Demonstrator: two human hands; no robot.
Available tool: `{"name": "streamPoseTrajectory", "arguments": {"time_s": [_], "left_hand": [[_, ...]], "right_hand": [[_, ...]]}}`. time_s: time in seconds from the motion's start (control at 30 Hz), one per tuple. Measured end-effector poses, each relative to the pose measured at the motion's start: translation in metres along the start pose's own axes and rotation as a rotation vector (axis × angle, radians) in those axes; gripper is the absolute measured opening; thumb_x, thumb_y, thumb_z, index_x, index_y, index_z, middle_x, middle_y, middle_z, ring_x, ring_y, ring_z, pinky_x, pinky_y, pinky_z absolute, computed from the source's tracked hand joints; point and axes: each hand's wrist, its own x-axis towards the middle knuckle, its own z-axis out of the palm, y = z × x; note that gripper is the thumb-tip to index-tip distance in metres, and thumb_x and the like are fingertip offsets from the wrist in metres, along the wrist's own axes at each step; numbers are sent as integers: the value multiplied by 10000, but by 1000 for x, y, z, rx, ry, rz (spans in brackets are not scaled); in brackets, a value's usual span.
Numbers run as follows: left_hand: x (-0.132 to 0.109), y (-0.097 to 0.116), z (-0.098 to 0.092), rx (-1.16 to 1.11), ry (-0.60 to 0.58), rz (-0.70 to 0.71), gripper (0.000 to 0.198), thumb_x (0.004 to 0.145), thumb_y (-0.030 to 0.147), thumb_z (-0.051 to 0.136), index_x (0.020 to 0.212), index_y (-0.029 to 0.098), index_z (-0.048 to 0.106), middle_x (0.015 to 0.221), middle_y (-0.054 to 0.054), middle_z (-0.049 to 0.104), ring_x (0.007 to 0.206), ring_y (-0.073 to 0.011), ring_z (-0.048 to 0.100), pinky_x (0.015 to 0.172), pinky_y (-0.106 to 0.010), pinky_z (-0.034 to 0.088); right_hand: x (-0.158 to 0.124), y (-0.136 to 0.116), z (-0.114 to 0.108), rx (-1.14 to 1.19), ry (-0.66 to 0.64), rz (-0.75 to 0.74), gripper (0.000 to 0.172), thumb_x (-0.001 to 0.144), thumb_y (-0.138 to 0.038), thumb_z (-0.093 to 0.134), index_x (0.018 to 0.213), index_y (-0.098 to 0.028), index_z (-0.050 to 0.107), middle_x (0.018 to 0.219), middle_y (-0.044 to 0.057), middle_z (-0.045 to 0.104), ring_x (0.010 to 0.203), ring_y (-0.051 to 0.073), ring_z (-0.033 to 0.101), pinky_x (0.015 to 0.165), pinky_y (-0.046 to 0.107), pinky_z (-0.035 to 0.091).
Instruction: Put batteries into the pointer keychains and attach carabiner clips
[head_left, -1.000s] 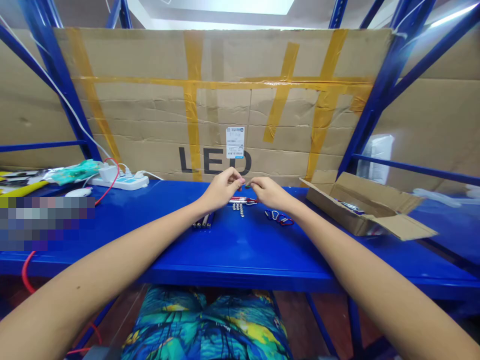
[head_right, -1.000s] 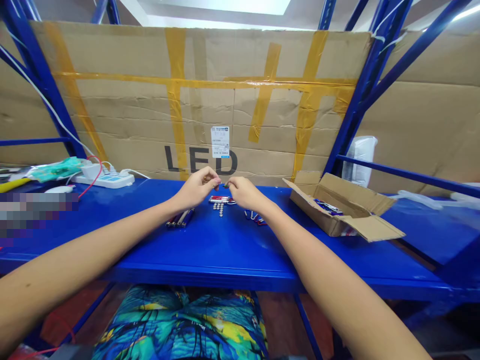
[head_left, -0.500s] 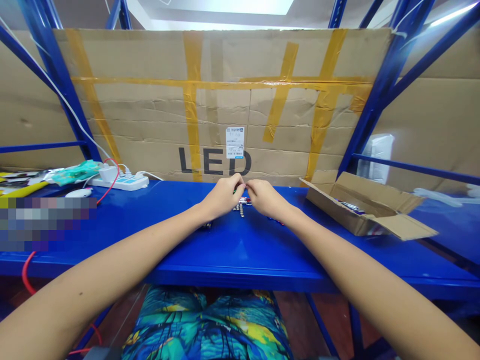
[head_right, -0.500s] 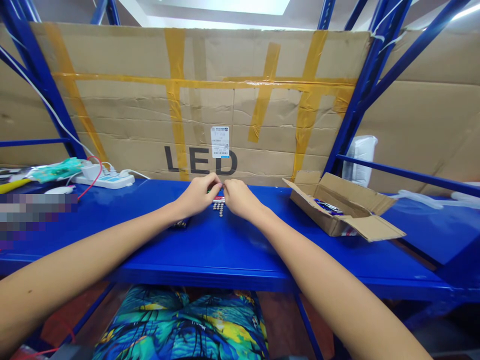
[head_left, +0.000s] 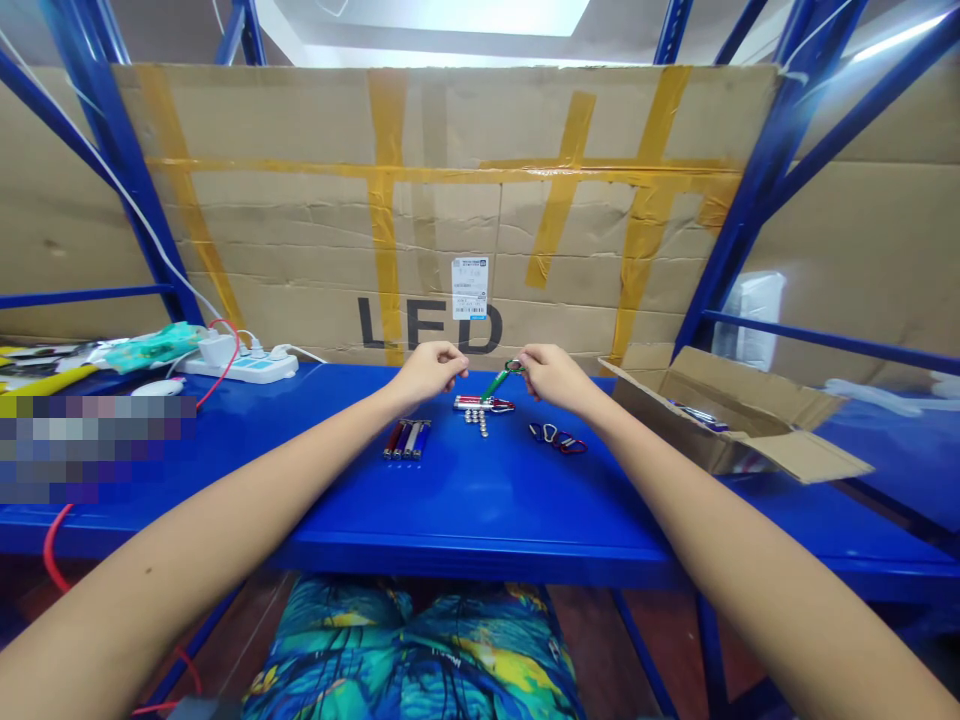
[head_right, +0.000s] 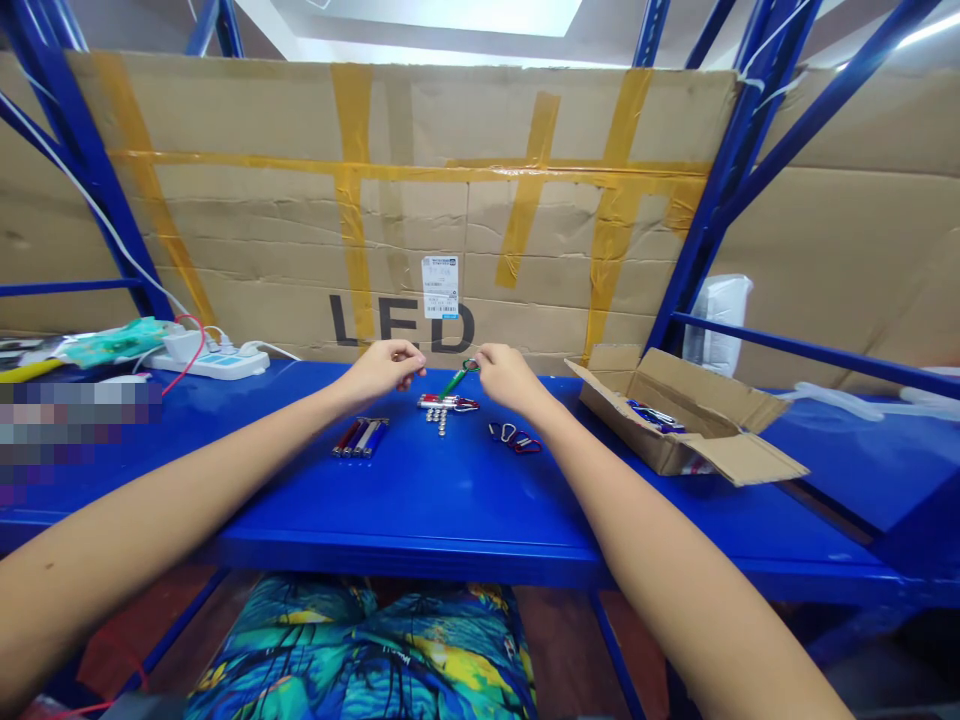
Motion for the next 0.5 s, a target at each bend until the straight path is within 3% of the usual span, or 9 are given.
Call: {"name": "streamPoseTrajectory", "arguments": {"time_s": [0.13,0.27,0.37,0.5], "left_hand": [[2,0,-1,-170,-30,-88,101,868,185,602,780,136,599,771,-71,654,615,-124,590,608,-307,478],[-2,4,4,-106,-88,28,110,813,227,674,870,140,639,877,-80,688,766,-152,641,706,-316,497],[-6,5,9,-180,-211,75,249,747,202,732,959,131,625,939,-91,700,871,-170,659,823,-346,502],[-11,4,17,-383,-360,-41,386,743,198,749,1045,129,518,874,-101,709,812,-192,694,815,-407,526]], "right_hand": [[2,1,-1,223,-46,105,237,949,-142,426,734,-174,520,497,-26,469,407,114,490,423,239,393],[-2,-6,1,414,-85,86,212,958,-166,454,774,-158,559,530,-29,491,409,101,497,404,232,435],[-4,-10,0,568,-89,56,207,961,-187,463,786,-152,567,547,-26,512,424,98,509,415,234,463],[-5,-10,-1,692,-94,64,178,955,-198,481,808,-149,569,543,-16,541,439,118,550,426,248,477]]}}
